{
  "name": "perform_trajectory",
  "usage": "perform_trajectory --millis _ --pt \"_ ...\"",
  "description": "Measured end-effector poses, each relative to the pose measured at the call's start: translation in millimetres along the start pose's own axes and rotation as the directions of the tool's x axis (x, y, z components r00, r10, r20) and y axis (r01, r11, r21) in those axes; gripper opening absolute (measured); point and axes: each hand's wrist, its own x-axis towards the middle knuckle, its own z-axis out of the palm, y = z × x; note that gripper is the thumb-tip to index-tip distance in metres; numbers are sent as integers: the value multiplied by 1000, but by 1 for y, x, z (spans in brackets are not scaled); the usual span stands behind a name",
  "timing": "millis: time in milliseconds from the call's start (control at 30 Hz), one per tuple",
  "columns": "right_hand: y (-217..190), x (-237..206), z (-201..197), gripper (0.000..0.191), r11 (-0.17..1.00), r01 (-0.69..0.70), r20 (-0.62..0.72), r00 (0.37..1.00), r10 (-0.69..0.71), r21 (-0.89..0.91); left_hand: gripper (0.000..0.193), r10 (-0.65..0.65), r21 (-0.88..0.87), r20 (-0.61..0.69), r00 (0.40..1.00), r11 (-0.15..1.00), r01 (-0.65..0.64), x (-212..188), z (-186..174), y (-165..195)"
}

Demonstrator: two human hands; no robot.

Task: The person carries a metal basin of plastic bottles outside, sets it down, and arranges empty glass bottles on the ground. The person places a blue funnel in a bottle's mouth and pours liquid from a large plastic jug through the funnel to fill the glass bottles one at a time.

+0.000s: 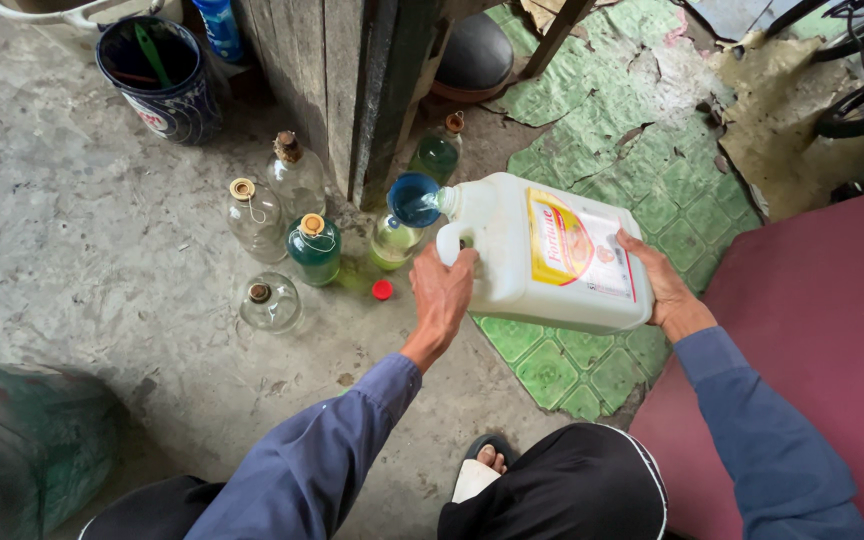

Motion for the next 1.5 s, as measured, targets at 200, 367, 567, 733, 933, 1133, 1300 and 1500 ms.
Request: perform_trajectory --millis 200,367,567,733,933,1133,1300,1500 --pt "1 -1 0 63 1000 12 -13 1000 -12 -2 35 16 11 -19 1000 1000 -16 1 0 -1" --pt "2 -1 -1 62 1000 17 33 999 -18 22 35 -1 21 -3 1000 1000 1 0 0 -1" --pt "3 0 -1 62 1000 22 17 1000 -22 8 35 4 -1 -4 1000 1000 -4 0 0 -3" --pt "3 0 -1 60 1000 25 20 999 -26 7 35 22 -6 -4 1000 1000 -22 0 0 -3" --pt "3 1 0 59 1000 17 12 1000 -17 14 35 23 2 6 1000 1000 -23 0 -3 -3" --pt "1 2 -2 60 999 29 19 999 -29 14 34 6 1 -6 1000 1000 -6 0 0 -1" --pt "0 1 -1 61 999 33 17 999 -33 -13 33 16 2 5 1000 1000 -16 0 -1 -1" --pt "0 3 -4 62 999 31 -17 999 -31 -30 32 22 -32 -4 1000 999 -22 -1 -1 -1"
